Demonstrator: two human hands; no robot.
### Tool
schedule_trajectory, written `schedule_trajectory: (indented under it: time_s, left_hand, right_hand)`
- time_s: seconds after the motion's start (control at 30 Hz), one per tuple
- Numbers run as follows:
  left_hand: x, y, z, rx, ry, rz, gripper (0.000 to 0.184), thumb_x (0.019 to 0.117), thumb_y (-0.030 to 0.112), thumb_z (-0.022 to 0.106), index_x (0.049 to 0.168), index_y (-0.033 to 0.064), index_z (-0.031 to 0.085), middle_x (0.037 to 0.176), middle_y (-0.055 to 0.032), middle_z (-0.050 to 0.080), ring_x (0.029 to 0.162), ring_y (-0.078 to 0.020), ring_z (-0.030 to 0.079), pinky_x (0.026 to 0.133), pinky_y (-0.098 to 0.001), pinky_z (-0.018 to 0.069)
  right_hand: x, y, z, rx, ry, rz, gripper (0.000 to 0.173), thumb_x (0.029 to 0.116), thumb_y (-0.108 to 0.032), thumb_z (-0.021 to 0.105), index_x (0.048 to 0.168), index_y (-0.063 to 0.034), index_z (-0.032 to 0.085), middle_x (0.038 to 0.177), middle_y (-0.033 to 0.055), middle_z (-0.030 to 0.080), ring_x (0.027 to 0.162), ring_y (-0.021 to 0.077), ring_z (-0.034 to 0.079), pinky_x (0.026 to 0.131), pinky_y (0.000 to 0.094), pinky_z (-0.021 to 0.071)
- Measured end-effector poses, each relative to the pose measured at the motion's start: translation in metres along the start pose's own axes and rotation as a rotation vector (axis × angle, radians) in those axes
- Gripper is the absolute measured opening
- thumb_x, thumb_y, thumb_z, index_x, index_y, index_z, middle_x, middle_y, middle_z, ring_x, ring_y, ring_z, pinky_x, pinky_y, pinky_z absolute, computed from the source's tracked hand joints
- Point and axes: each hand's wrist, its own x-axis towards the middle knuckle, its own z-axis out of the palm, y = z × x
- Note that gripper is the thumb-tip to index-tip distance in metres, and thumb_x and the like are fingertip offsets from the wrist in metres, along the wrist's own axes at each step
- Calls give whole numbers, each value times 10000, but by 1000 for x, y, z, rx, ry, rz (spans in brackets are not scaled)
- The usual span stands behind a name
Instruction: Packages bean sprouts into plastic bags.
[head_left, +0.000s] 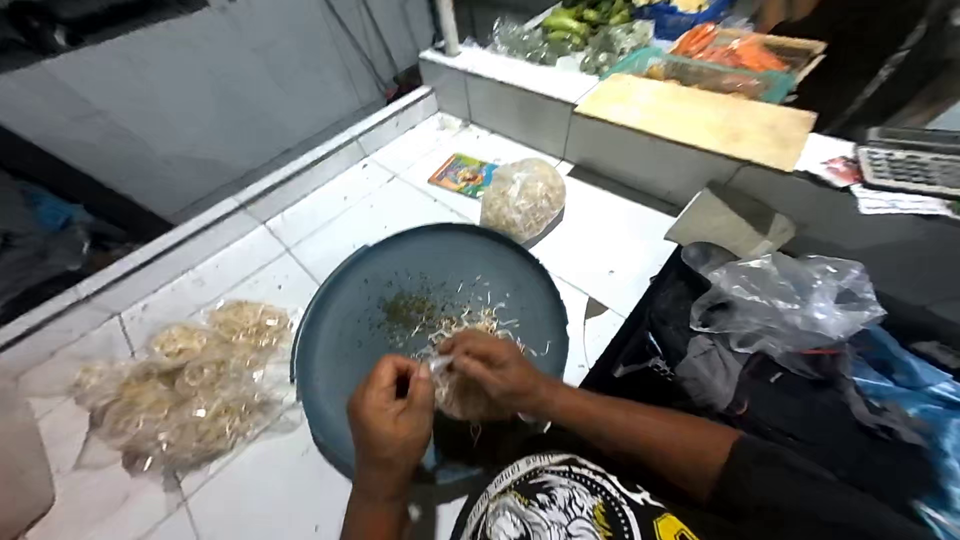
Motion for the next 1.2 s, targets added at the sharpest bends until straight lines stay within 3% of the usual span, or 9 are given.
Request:
schedule_trajectory:
  time_s: [0.07, 0.17, 0.27, 0.4, 0.57, 0.77, 0.83, 0.93, 1.2]
  left_hand:
    - [-3, -7, -7, 245, 26, 13, 343, 948, 376, 644, 1012, 38, 653, 873, -43, 650, 757, -86, 621, 658, -274, 545]
    - [-17, -18, 1, 29, 5, -275, 944, 826, 693, 702, 1453, 40, 433, 1364, -135, 566, 1163, -206, 618, 889, -390, 574]
    - [-35, -26, 25, -451, -57, -533, 1053, 814, 562, 801, 1591, 131, 236, 1337, -97, 619, 1105, -198, 677, 887, -386, 616]
    - [-45, -29, 45, -601, -35, -601, 807, 902, 181, 751, 1545, 47, 283, 1272, -195, 644, 1068, -293, 704, 877, -451, 635]
    - [-44, -21, 60, -425, -35, -582, 1003, 886, 289, 753, 1651, 141, 121, 1348, -150, 623, 1058, -234, 708, 837, -388, 634]
    - [-46, -25, 59, -448, -31, -567, 831, 970, 185, 645, 1635, 92, 156, 1402, -172, 602, 909, -336, 748, 726, -474, 657]
    - [-44, -28, 58, -434, -19, -576, 784, 986, 168, 621, 1627, 69, 179, 1396, -186, 597, 909, -335, 745, 730, -474, 655]
    - [-44, -29, 60, -388, 2, -587, 734, 996, 174, 612, 1608, 34, 233, 1403, -195, 586, 924, -322, 744, 738, -458, 655]
    - [-55, -38, 38, -280, 45, -513, 489, 991, 128, 618, 1433, -46, 505, 1328, -175, 643, 911, -254, 748, 777, -397, 656]
  right_hand:
    - [6, -6, -13, 108, 39, 270, 341, 1091, -213, 439, 1160, -25, 714, 1156, 87, 727, 1045, 148, 687, 937, 381, 570]
    - [11, 0, -24, 442, 203, 574, 415, 1112, -409, 343, 1245, -142, 631, 1142, 41, 712, 895, 149, 680, 733, 369, 581]
    - [13, 1, -27, 633, 344, 734, 389, 1101, -473, 368, 1290, -198, 569, 1046, 38, 678, 845, 169, 672, 700, 387, 587]
    - [0, 15, -30, 691, 196, 787, 487, 1063, -534, 448, 1418, -201, 467, 1131, 102, 681, 960, 237, 697, 787, 441, 607]
    - [-10, 22, -60, 856, 127, 919, 515, 1040, -257, 584, 1512, -160, 403, 1139, 195, 685, 906, 332, 722, 711, 493, 631]
    - [65, 43, -162, 795, 527, 644, 399, 1070, -351, 533, 1332, -51, 505, 973, 145, 701, 769, 231, 711, 688, 389, 630]
    - [122, 48, -213, 791, 674, 391, 474, 1066, -415, 508, 1401, -83, 466, 1111, 135, 684, 903, 245, 708, 784, 423, 624]
    - [193, 56, -268, 755, 737, 182, 798, 1030, -581, 511, 1613, -173, 150, 1507, 215, 454, 1191, 358, 658, 940, 467, 616]
    - [142, 95, -200, 408, 352, 441, 576, 1065, -288, 554, 1561, -105, 328, 1417, 164, 587, 1132, 291, 703, 934, 438, 615]
